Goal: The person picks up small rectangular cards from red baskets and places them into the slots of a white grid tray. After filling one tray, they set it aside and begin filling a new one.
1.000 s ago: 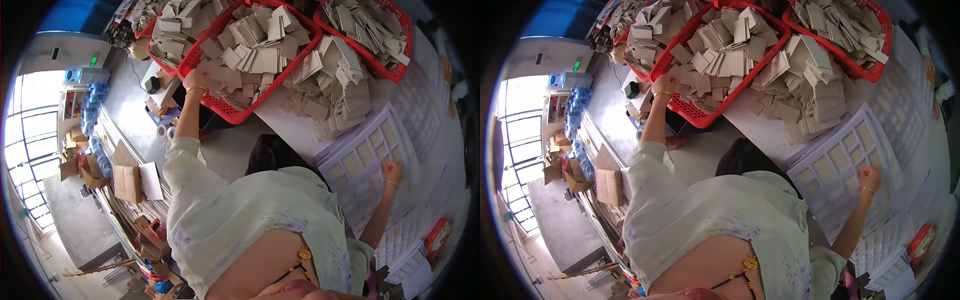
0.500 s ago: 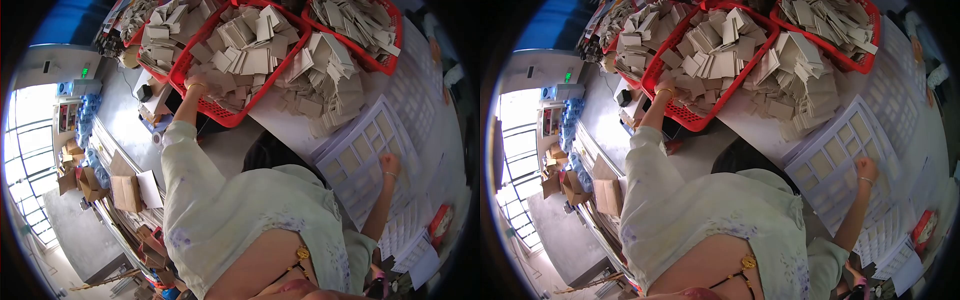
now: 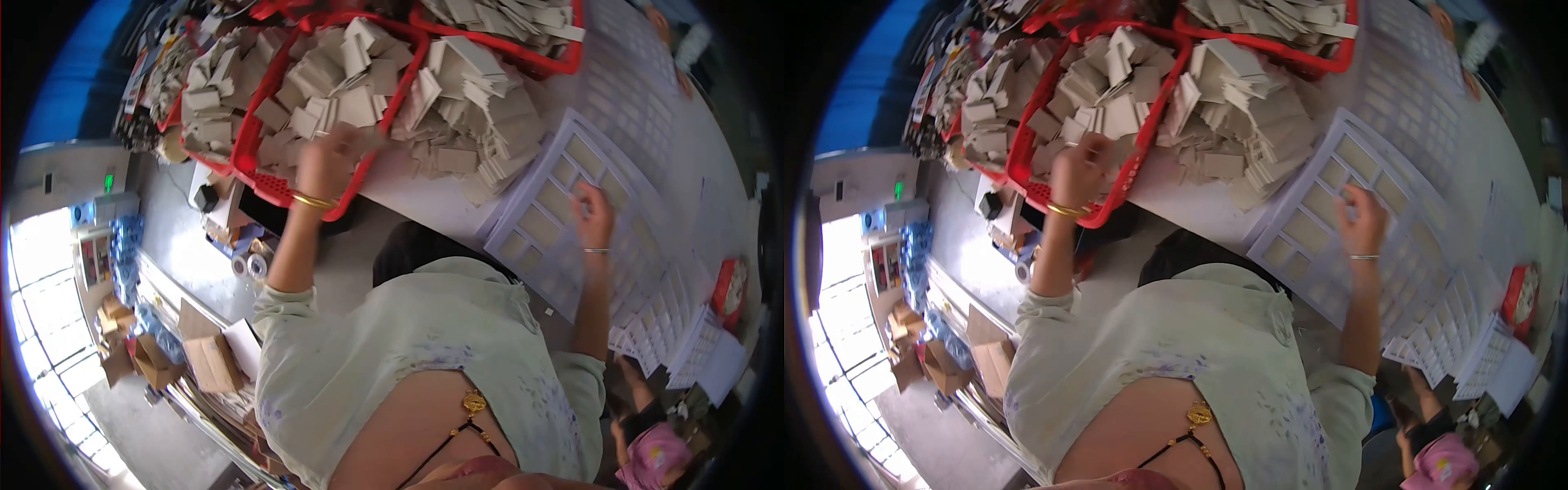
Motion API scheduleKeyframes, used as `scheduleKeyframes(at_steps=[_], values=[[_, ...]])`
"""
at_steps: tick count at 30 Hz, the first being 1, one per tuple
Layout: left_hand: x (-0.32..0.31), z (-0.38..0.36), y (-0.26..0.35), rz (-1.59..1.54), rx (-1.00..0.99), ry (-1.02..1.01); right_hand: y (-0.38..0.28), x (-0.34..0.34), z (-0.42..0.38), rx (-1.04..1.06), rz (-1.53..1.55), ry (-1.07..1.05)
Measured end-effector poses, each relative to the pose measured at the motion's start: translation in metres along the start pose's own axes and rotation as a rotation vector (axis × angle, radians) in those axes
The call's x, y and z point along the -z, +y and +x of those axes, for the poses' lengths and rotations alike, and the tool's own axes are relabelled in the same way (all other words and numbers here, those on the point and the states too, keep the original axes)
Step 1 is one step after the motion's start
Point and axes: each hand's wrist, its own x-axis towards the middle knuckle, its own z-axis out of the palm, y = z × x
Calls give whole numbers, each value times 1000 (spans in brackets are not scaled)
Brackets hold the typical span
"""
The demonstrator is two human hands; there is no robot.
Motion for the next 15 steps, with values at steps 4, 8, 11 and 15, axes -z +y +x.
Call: scheduleKeyframes(at_steps=[4, 8, 11, 15], values=[[-96, -23, 110, -603, -158, -457, -89, -8, -12, -141, 669, -115], [-145, -35, 174, -867, -136, -627, -59, 9, -28, -144, 671, -50], [-168, -41, 198, -928, -95, -698, -33, 37, -41, -257, 627, -61], [-186, -43, 208, -817, -318, -473, 16, 71, -44, -573, 567, 128]])
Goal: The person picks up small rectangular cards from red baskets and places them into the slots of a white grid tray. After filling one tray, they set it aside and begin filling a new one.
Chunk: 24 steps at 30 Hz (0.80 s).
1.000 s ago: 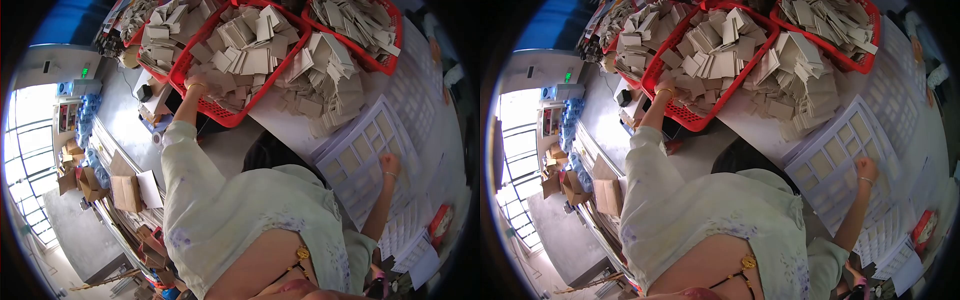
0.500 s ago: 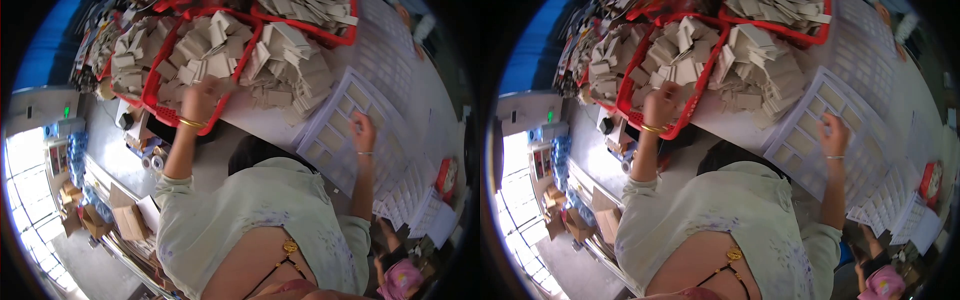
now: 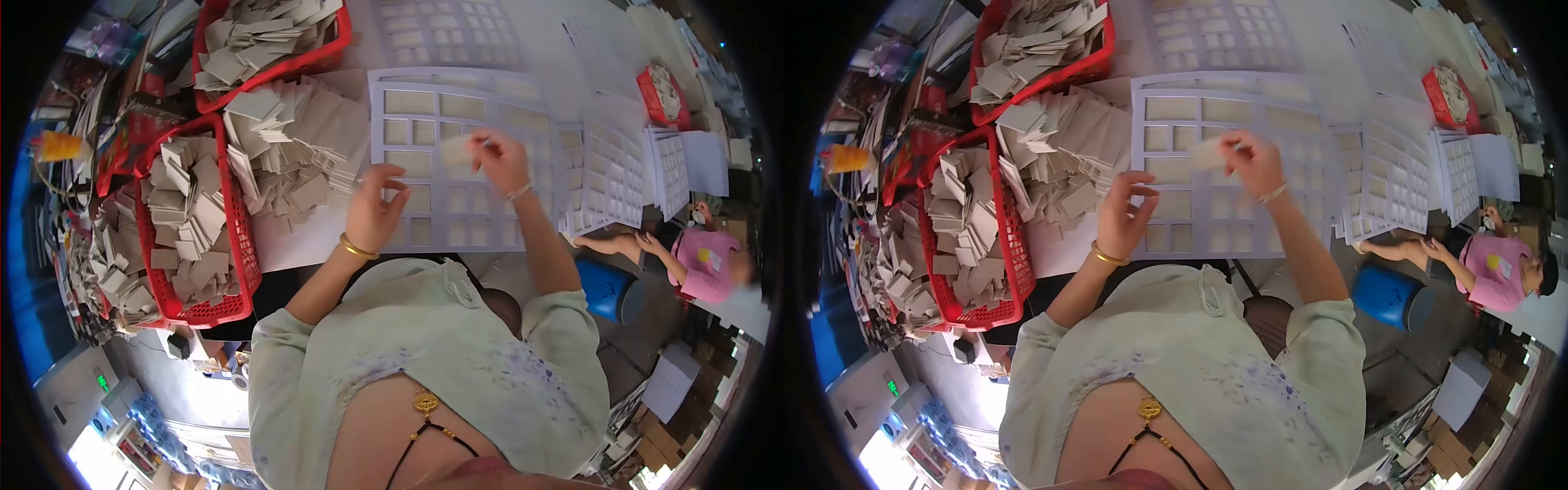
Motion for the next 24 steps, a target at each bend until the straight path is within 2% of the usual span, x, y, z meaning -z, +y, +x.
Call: scheduleKeyframes(at_steps=[1, 3, 6, 9, 15, 18, 21, 24], values=[[5, 0, -4, 58, 8, 3, 8, 18, 15, -21, -71, 96], [14, -3, -17, 176, 22, 15, 37, 47, 44, 70, -180, 103], [27, -14, -38, 368, 84, 37, 71, 68, 72, 21, -306, -49], [36, -33, -63, 429, 167, 51, 87, 70, 85, -73, -239, -143], [36, -61, -82, 419, 277, 60, 97, 58, 94, -104, -275, -248], [32, -63, -80, 400, 306, 49, 98, 52, 90, 457, -667, -175], [30, -60, -81, 407, 363, 1, 85, 40, 71, 448, -810, 33], [29, -58, -80, 420, 463, -106, 91, 38, 60, 639, -979, -31]])
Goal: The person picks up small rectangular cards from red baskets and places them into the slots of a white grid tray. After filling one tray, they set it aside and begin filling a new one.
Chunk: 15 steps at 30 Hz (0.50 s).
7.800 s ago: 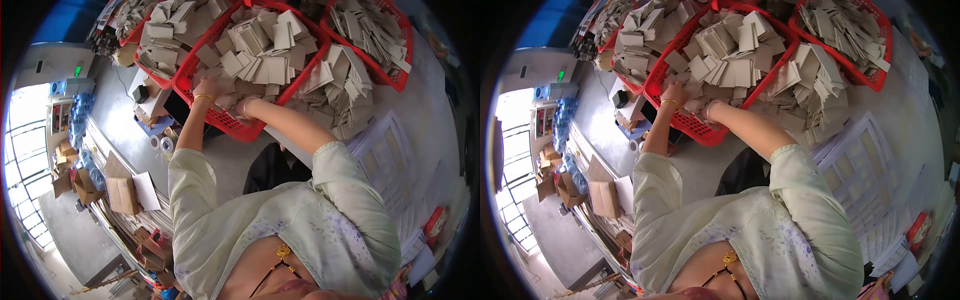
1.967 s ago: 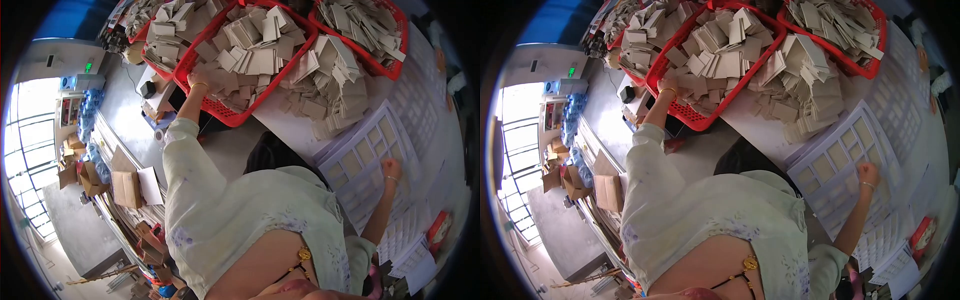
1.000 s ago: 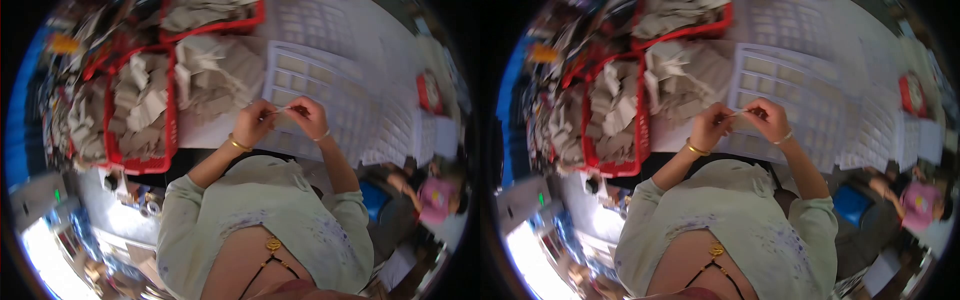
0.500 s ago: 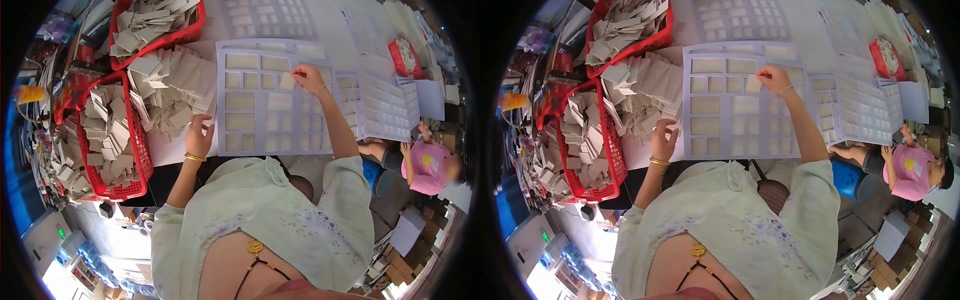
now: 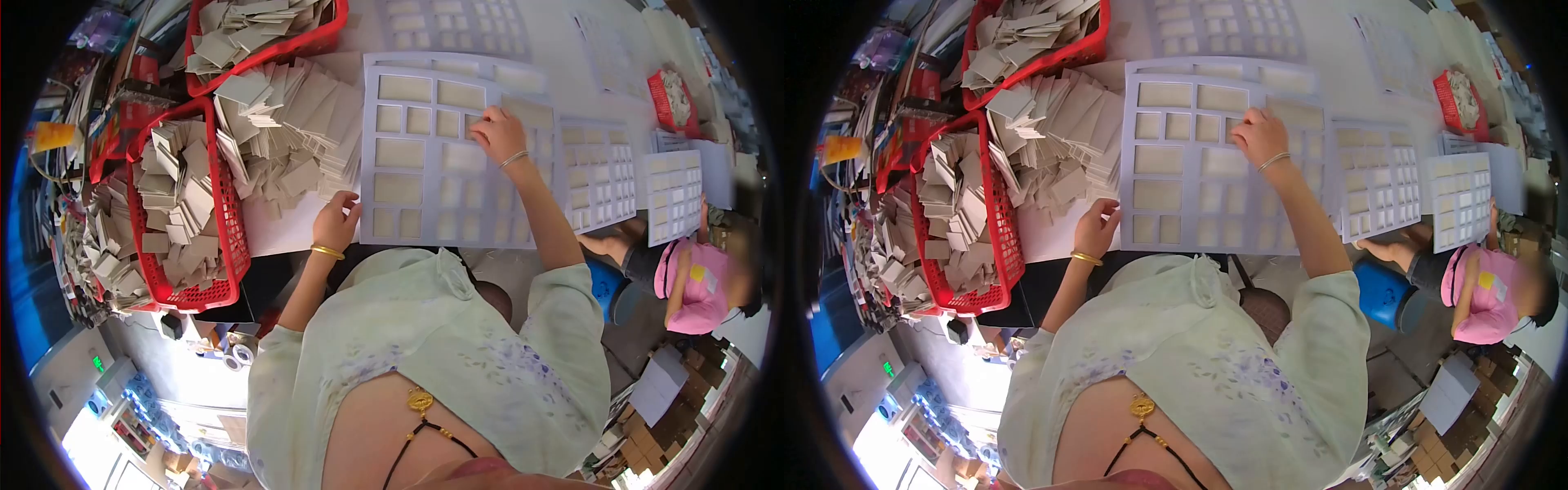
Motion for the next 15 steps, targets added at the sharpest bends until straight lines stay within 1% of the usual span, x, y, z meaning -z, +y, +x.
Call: scheduleKeyframes(at_steps=[1, 3, 5, 6, 8, 10, 11, 12, 14, 15], values=[[0, 0, 0, 16, 27, -53, -2, 0, -5, -8, -10, 18], [-9, 1, -10, -39, 29, -81, -3, 8, -10, -24, -37, 53], [-9, 4, -13, -59, 26, -126, -27, 31, -21, -258, 204, 151], [-7, 6, -12, -153, 74, -170, -42, 44, -30, -371, 324, 202], [0, 8, -8, -340, 173, -260, -57, 72, -63, -566, 466, -102], [12, 12, -3, -595, 241, -395, -72, 75, -114, -815, 987, -474], [17, 15, 2, -722, 273, -467, -88, 78, -133, -894, 1077, -640], [21, 17, 10, -769, 247, -510, -103, 79, -151, -969, 1164, -809], [30, 15, 29, -865, 197, -590, -129, 68, -182, -1150, 1348, -674], [35, 13, 42, -864, 166, -624, -138, 62, -190, -1235, 1440, -603]])
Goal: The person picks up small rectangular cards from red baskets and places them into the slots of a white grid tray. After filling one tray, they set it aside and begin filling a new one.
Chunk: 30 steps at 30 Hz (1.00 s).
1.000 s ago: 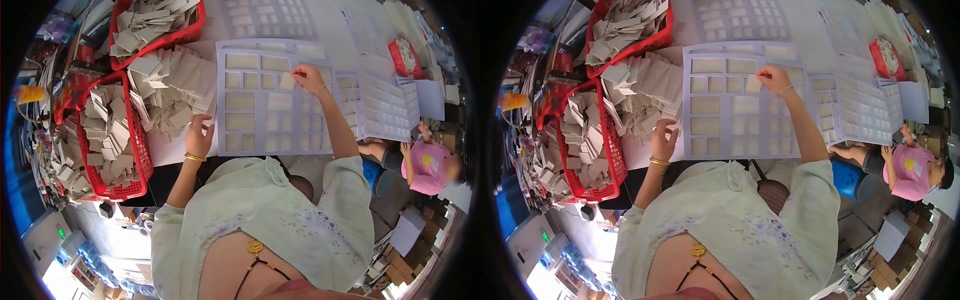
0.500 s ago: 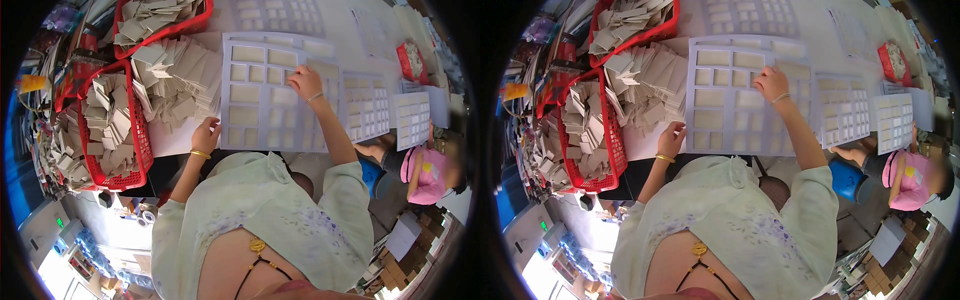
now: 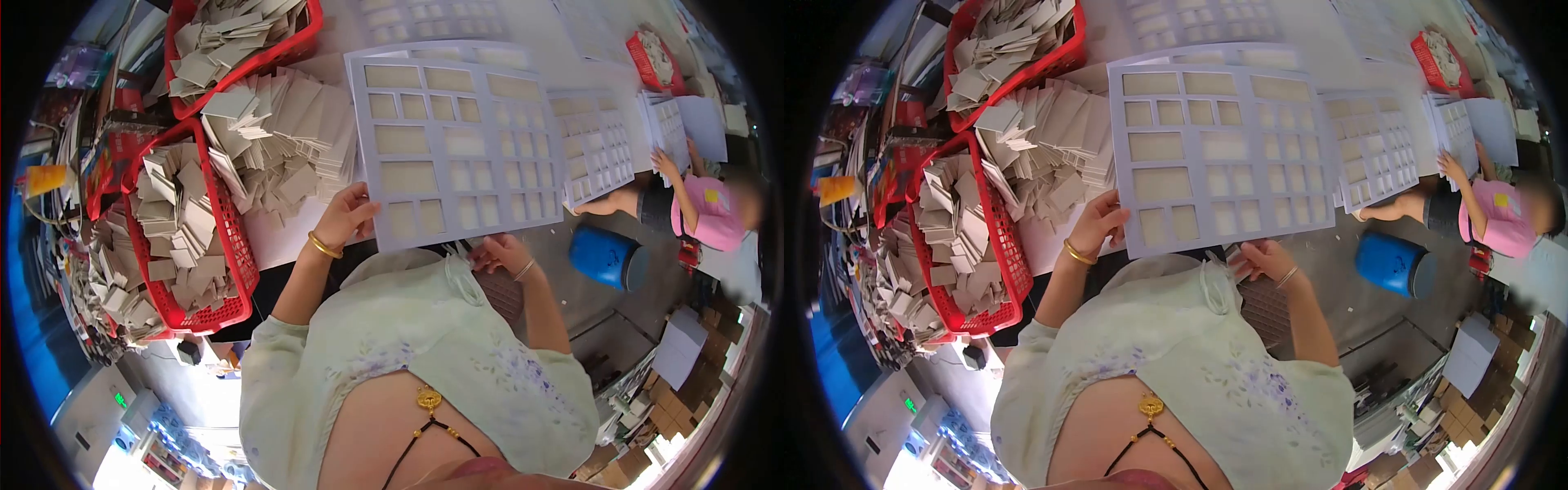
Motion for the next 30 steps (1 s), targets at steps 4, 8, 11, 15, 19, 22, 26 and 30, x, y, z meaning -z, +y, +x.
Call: scheduleKeyframes(at_steps=[4, 8, 11, 15, 19, 22, 26, 30], values=[[-33, -4, 24, 133, 8, -218, 7, -26, 2, 543, 882, 367], [-51, -4, 25, 356, 130, -336, -15, -11, -25, 842, 848, 687], [-44, 0, 12, 321, 84, -335, -23, 29, -52, 905, 729, 849], [-28, -2, 4, 335, -12, -145, -30, 142, -73, 937, 723, 1009], [-7, -10, -10, 288, -86, 2, -40, 282, -77, 850, 690, 1015], [2, -20, -13, 341, -90, 140, -28, 372, -56, 531, 709, 1235], [22, -30, -23, 303, -109, 232, -24, 471, -16, 43, 272, 1514], [39, -41, -4, 344, -129, 373, -107, 451, 103, 683, -202, 1207]])
